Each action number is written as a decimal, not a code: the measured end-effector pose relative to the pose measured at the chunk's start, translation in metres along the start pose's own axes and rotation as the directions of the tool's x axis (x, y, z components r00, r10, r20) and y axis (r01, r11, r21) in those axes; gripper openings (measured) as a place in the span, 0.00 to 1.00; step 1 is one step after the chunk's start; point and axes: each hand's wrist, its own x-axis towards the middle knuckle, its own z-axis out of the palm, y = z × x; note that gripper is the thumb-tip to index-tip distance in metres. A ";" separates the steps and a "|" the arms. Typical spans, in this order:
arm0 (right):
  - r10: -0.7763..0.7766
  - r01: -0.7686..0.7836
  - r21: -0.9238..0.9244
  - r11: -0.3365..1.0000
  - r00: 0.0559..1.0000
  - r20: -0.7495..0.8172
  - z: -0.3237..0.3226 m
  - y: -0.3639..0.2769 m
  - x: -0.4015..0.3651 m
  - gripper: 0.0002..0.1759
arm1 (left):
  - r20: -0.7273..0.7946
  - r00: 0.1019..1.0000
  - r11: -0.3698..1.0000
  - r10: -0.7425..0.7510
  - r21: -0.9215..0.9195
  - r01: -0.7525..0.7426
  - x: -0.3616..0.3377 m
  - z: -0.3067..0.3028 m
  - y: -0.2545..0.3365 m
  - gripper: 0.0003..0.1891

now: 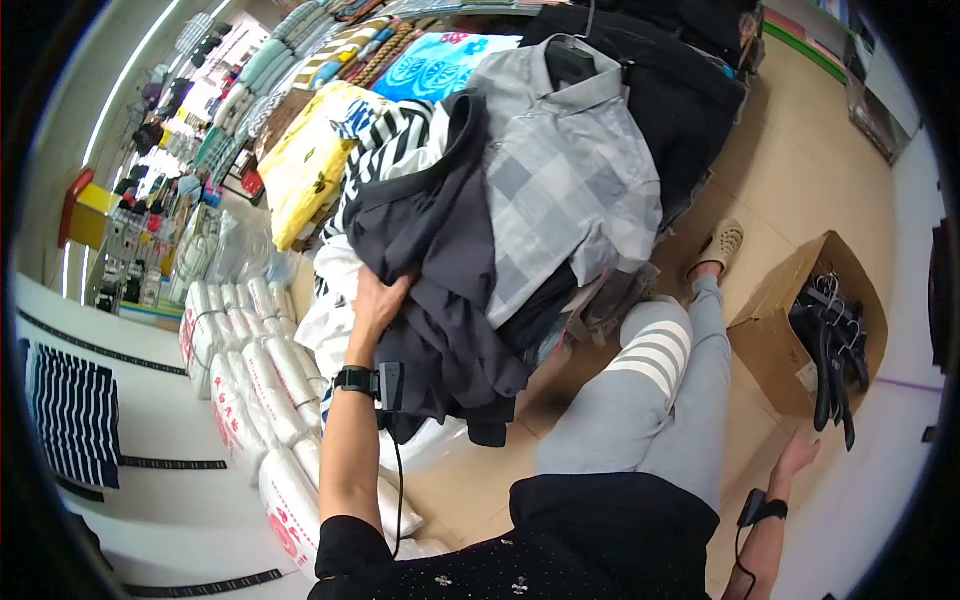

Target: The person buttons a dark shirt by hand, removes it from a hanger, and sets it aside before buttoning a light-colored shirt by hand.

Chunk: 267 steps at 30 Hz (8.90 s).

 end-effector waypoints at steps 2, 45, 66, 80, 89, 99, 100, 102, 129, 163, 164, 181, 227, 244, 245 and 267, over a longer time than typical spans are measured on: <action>-0.032 0.030 0.067 0.997 0.999 0.025 0.004 0.004 -0.020 0.42 | -0.027 0.991 0.980 0.134 0.153 -0.128 -0.010 0.000 0.002 0.41; -0.114 -0.294 0.428 0.855 0.698 0.707 -0.030 -0.076 -0.088 0.13 | -0.012 0.896 0.823 0.445 0.400 -0.403 0.062 -0.062 0.002 0.40; -0.121 -0.298 0.376 0.877 0.621 0.774 -0.041 -0.061 -0.085 0.13 | 0.094 0.906 0.621 0.413 0.699 -0.356 -0.038 -0.028 0.050 0.53; -0.041 -0.358 0.329 0.874 0.620 0.784 -0.043 -0.043 -0.091 0.12 | 0.004 0.924 0.661 0.383 0.697 -0.277 0.013 -0.090 -0.014 0.50; -0.080 -0.306 0.339 0.889 0.627 0.775 -0.041 -0.069 -0.084 0.13 | -0.125 0.786 0.616 0.606 0.699 -0.364 -0.007 -0.047 0.060 0.30; -0.402 -0.033 0.537 0.843 0.624 0.670 -0.023 -0.185 -0.047 0.12 | -0.088 0.775 0.778 0.626 0.142 -0.612 0.005 0.032 0.129 0.16; -0.424 0.000 0.548 0.837 0.633 0.648 -0.028 -0.207 -0.047 0.13 | -0.132 0.785 0.796 0.605 0.092 -0.598 0.015 0.046 0.138 0.17; -0.500 0.061 0.585 0.809 0.595 0.629 -0.039 -0.245 -0.050 0.13 | -0.162 0.802 0.813 0.574 -0.004 -0.583 0.041 0.074 0.160 0.21; -0.904 0.481 0.769 0.422 0.289 0.315 -0.045 -0.491 -0.101 0.08 | -0.312 0.947 0.818 0.081 -0.522 -0.242 0.139 0.200 0.221 0.19; -0.948 0.712 0.671 -0.206 0.026 -0.319 0.057 -0.708 -0.150 0.05 | -0.219 0.943 0.642 0.250 -0.692 -0.331 0.139 0.209 0.209 0.11; -0.949 0.707 0.677 -0.205 0.026 -0.314 0.058 -0.708 -0.149 0.05 | -0.210 0.946 0.645 0.248 -0.693 -0.323 0.136 0.207 0.210 0.11; -0.980 0.626 0.768 -0.139 0.027 -0.199 0.065 -0.709 -0.142 0.10 | 0.241 0.936 0.644 0.255 -0.765 0.021 0.142 0.181 0.205 0.10; -0.996 0.675 0.737 -0.031 0.043 -0.081 0.068 -0.708 -0.145 0.07 | -0.037 0.961 0.756 0.273 -0.610 -0.239 0.138 0.207 0.208 0.10; -0.996 0.657 0.754 0.008 0.075 -0.055 0.068 -0.709 -0.147 0.07 | -0.309 0.855 0.785 0.417 -0.351 -0.510 0.123 0.209 0.210 0.07; -0.996 0.659 0.753 0.009 0.076 -0.055 0.069 -0.708 -0.147 0.07 | -0.337 0.837 0.787 0.431 -0.314 -0.531 0.120 0.210 0.211 0.07; -0.997 0.640 0.766 0.063 0.069 0.025 0.067 -0.713 -0.147 0.12 | -0.401 0.819 0.840 0.411 -0.183 -0.511 0.112 0.215 0.215 0.07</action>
